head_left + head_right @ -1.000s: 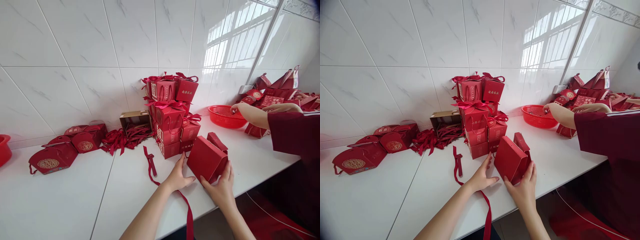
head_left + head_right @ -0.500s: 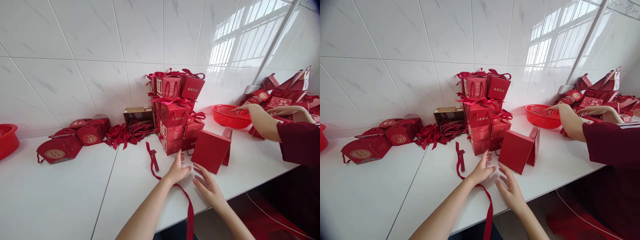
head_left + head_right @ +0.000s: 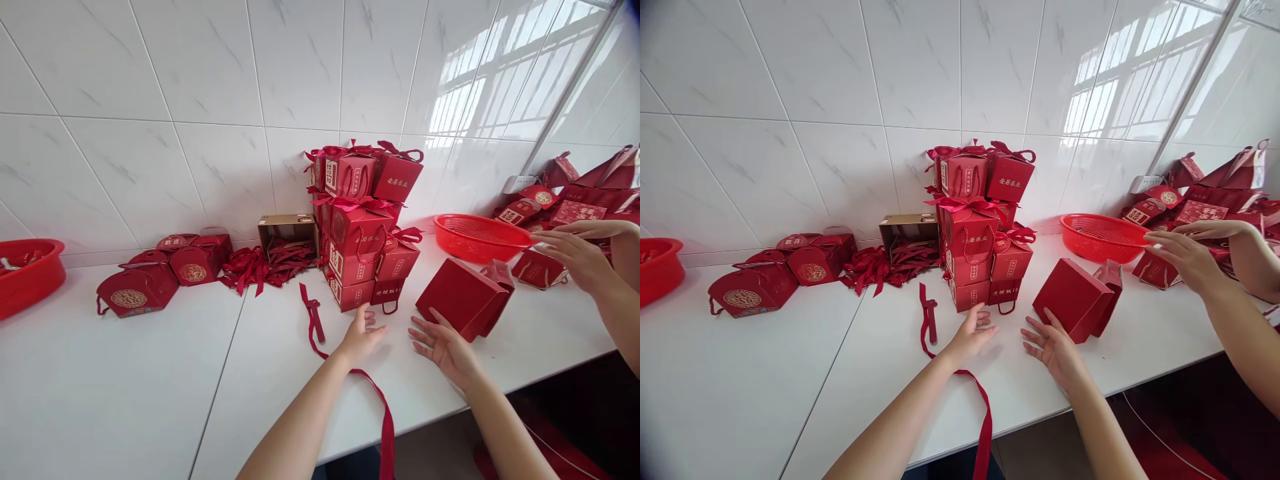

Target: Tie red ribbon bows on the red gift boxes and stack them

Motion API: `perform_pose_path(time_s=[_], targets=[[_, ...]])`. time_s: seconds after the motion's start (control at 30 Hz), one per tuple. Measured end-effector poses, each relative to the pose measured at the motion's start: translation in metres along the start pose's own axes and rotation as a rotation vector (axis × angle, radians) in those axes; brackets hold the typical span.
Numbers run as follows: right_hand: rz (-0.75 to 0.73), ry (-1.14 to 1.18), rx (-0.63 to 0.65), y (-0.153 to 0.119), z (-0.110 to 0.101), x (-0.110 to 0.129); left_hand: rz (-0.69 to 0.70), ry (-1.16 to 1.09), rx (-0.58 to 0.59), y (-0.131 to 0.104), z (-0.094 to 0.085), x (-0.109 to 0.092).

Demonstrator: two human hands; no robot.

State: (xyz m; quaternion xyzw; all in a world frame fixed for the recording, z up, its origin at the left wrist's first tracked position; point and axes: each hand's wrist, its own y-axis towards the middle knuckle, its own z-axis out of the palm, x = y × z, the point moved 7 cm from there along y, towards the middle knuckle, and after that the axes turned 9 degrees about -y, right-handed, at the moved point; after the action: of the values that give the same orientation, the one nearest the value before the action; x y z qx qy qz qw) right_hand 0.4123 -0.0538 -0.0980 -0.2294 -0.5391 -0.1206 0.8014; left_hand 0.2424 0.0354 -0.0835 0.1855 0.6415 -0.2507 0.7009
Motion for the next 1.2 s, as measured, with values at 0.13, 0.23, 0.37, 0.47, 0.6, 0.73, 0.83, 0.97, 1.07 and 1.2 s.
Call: perform_pose_path(time_s=[0.13,0.23,0.37,0.47,0.6,0.73,0.83,0.97,1.07,1.2], targets=[[0.007,0.007,0.002,0.005,-0.010,-0.001,0.018,0.049,0.010,0.002,0.001,-0.001],[-0.054,-0.089,-0.021,-0.003,-0.008,-0.003,0.070,0.133,0.019,-0.003,0.003,-0.010],[-0.164,-0.300,-0.019,-0.018,0.004,-0.009,0.191,0.325,0.120,-0.030,-0.001,-0.036],[-0.239,-0.487,0.015,-0.034,0.017,-0.015,0.226,0.467,0.251,-0.060,-0.019,-0.052],[-0.350,-0.798,0.178,-0.063,0.055,-0.022,0.275,0.806,0.296,-0.089,-0.067,-0.054],[-0.468,-1.104,0.247,-0.089,0.099,-0.030,0.304,0.917,0.157,-0.096,-0.111,-0.048],[-0.514,-1.235,0.303,-0.100,0.127,-0.039,0.317,0.920,0.070,-0.097,-0.124,-0.046],[-0.469,-1.172,0.460,-0.109,0.150,-0.044,0.323,0.909,-0.021,-0.097,-0.133,-0.047],[-0.381,-1.012,0.549,-0.111,0.153,-0.035,0.321,0.907,-0.084,-0.097,-0.143,-0.048],[-0.322,-0.654,0.652,-0.115,0.153,-0.009,0.309,0.897,-0.136,-0.098,-0.153,-0.049]])
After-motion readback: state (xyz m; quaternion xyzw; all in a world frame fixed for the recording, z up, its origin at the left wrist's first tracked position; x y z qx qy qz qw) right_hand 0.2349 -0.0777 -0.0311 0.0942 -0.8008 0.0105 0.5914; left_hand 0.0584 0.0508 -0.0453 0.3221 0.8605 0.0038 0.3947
